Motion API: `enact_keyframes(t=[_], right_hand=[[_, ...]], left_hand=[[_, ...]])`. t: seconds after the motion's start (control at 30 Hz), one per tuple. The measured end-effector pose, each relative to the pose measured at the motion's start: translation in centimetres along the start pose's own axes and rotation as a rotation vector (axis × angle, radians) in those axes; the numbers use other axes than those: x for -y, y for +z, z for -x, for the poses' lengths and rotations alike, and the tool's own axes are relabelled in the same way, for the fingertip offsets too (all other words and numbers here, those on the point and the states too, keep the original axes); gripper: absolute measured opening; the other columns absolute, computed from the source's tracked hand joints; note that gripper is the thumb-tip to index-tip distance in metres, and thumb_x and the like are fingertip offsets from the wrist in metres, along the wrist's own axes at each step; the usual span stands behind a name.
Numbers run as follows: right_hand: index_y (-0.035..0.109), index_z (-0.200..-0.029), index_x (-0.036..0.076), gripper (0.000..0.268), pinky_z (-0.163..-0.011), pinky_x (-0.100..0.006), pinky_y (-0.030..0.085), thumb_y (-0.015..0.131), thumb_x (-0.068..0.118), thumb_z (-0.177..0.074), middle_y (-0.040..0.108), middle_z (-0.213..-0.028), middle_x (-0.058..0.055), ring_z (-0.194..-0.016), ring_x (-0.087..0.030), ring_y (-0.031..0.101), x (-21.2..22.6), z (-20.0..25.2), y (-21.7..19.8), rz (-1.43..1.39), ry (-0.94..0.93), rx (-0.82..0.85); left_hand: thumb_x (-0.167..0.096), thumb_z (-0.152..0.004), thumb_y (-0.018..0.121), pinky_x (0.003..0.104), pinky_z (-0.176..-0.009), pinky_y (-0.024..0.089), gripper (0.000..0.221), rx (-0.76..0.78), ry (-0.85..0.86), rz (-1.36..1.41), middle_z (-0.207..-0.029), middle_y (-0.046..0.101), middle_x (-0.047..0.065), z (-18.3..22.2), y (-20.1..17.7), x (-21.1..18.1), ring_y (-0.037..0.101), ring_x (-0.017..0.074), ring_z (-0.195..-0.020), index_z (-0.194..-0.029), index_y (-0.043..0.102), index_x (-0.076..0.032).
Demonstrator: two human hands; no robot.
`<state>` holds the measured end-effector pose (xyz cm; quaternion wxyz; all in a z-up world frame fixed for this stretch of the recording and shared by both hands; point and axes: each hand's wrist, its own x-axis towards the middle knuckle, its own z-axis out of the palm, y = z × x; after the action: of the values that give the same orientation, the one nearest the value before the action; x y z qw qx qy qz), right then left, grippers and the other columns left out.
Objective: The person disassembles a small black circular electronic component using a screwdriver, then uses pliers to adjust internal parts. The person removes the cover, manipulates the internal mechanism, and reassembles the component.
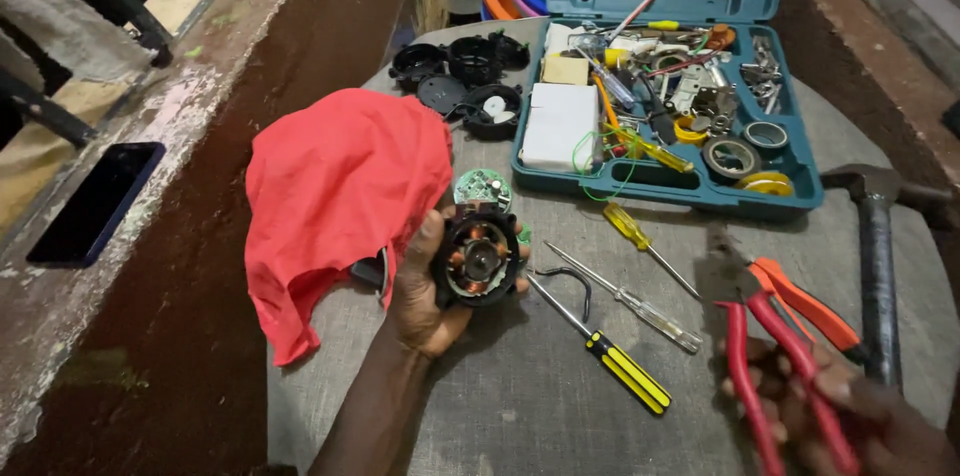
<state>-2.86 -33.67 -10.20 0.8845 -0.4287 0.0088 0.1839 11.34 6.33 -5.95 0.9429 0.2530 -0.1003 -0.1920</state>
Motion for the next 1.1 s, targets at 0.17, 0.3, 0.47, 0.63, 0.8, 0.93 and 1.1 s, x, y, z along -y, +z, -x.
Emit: enact_keyframes(t=[0.17,0.3,0.47,0.63,0.8,0.93,1.1], right_hand=[[0.043,-0.153,-0.006,0.071,-0.105,-0.055,0.056,0.088,0.021,-0.104,0.062,-0.145,-0.036,-0.129,-0.045,0.070,-1.6,-0.2,8.4,-0.237,-0.137,0.256],[0.069,-0.119,-0.011,0.064,-0.077,-0.054,0.055,0.071,0.025,-0.065,0.078,-0.130,-0.036,-0.091,-0.045,0.073,-4.8,-0.1,8.3,0.056,-0.040,-0.212],[0.071,-0.106,-0.008,0.052,-0.094,-0.064,0.059,0.078,0.028,-0.069,0.078,-0.131,-0.039,-0.115,-0.054,0.081,-7.6,-0.6,9.1,-0.058,0.009,-0.150],[0.070,-0.127,-0.005,0.061,-0.087,-0.044,0.052,0.085,0.023,-0.074,0.067,-0.145,-0.026,-0.123,-0.038,0.074,-9.2,-0.8,8.6,-0.004,0.040,0.014],[0.069,-0.121,-0.005,0.059,-0.087,-0.044,0.052,0.079,0.030,-0.073,0.067,-0.134,-0.030,-0.116,-0.041,0.074,-8.9,-0.8,9.2,-0.031,0.134,-0.014],[0.071,-0.123,-0.001,0.056,-0.100,-0.053,0.052,0.073,0.024,-0.074,0.066,-0.135,-0.026,-0.119,-0.043,0.073,-10.0,-0.9,7.7,-0.001,0.091,0.032],[0.064,-0.120,-0.001,0.055,-0.090,-0.056,0.067,0.092,0.038,-0.093,0.052,-0.140,-0.027,-0.123,-0.040,0.065,-11.5,-1.2,6.3,0.062,-0.220,0.177]], left_hand=[[-0.042,-0.099,0.071,0.059,-0.078,0.066,0.048,0.049,0.052,-0.129,-0.123,0.072,0.031,0.0,0.0,0.3,0.074,0.0432,-0.107,-0.130,0.064,-0.007],[-0.039,-0.091,0.084,0.059,-0.082,0.064,0.056,0.027,-0.009,-0.148,-0.127,0.068,0.030,0.3,0.0,-0.1,0.070,0.0446,-0.112,-0.131,0.061,-0.008],[-0.036,-0.092,0.085,0.059,-0.083,0.063,0.053,0.052,-0.011,-0.128,-0.128,0.067,0.029,0.4,0.0,-0.1,0.069,0.0450,-0.114,-0.131,0.062,-0.008],[-0.037,-0.093,0.083,0.057,-0.082,0.062,0.049,0.048,-0.005,-0.137,-0.128,0.068,0.030,0.4,0.1,-0.1,0.070,0.0445,-0.111,-0.129,0.064,-0.009],[-0.041,-0.091,0.084,0.056,-0.081,0.064,0.056,0.038,-0.031,-0.141,-0.129,0.067,0.030,0.4,0.4,-0.4,0.069,0.0437,-0.112,-0.129,0.061,-0.007],[-0.043,-0.090,0.084,0.056,-0.081,0.064,0.060,0.056,0.018,-0.213,-0.125,0.068,0.030,0.4,0.5,-0.4,0.070,0.0428,-0.110,-0.131,0.060,-0.006],[-0.022,-0.068,0.086,0.045,-0.080,0.066,0.077,-0.139,-0.048,-0.611,-0.124,0.059,0.026,1.2,2.5,-0.9,0.073,0.0370,-0.089,-0.138,0.057,-0.011]])
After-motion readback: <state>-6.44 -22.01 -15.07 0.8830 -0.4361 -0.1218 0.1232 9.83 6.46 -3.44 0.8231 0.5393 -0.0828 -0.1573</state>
